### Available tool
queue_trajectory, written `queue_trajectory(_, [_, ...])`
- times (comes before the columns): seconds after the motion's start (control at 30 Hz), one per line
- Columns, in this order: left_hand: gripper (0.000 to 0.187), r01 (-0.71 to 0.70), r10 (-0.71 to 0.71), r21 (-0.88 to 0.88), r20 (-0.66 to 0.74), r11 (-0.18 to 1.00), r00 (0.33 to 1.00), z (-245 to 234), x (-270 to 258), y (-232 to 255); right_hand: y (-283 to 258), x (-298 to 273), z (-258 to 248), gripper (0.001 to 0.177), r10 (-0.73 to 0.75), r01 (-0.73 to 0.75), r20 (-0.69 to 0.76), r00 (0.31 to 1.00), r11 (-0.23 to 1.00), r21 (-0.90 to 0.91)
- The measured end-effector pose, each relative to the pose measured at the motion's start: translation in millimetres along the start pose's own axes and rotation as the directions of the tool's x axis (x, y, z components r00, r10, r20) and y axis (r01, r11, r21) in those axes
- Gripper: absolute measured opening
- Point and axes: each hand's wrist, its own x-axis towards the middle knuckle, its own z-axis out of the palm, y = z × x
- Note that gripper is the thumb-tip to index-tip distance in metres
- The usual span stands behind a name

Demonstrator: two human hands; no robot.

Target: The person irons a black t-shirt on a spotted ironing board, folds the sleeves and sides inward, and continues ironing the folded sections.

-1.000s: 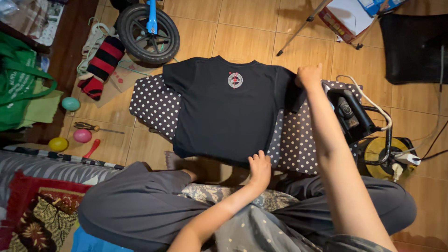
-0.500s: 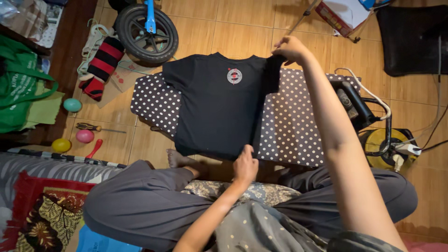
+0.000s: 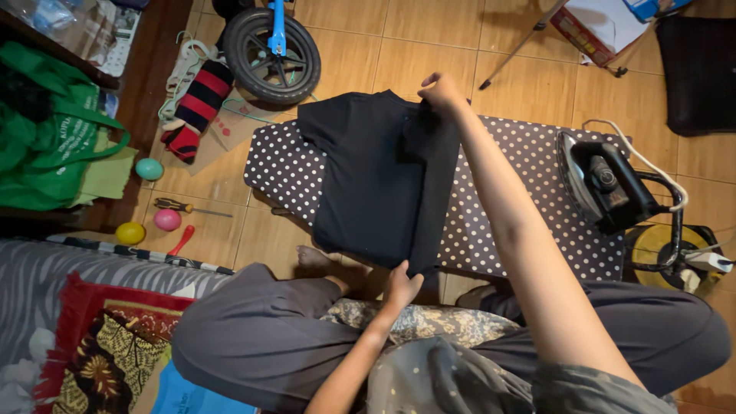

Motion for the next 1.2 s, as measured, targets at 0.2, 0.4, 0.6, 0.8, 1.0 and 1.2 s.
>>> queue_trajectory(0.2, [0.074,0.018,-0.027,0.098,0.086,0.995,0.996,-14.3,-5.0,20.8,18.1,7.2,4.2,0.032,-0.292,0.286,0.010,0.956,0.944,0.164])
queue_trajectory(0.4, [0.049,0.035,-0.066,0.130,0.243,0.991,0.968,-27.0,-20.5,34.1,63.6,0.4,-56.4,0.031,-0.407,0.444,-0.263,0.875,0.891,0.096])
queue_trajectory(0.6, [0.053,0.107,-0.155,0.168,0.301,0.980,0.941,-22.3,-27.6,47.5,106.9,-27.0,-80.1,0.049,-0.183,0.170,-0.165,0.969,0.981,-0.091])
queue_trajectory(0.8, [0.030,-0.101,0.095,0.231,0.037,0.968,0.995,-52.1,-43.8,70.8,121.2,-26.8,-54.7,0.047,-0.261,0.234,-0.125,0.957,0.952,-0.199])
queue_trajectory(1.0, [0.019,-0.487,0.503,0.200,-0.036,0.850,0.863,-79.6,-64.7,97.8,114.6,-25.6,-50.2,0.027,-0.298,0.193,-0.269,0.916,0.915,-0.354])
queue_trajectory(1.2, [0.021,-0.297,0.251,0.222,0.214,0.929,0.944,-70.3,-62.9,44.4,92.3,-40.1,-46.9,0.026,-0.372,0.180,-0.261,0.891,0.815,-0.550])
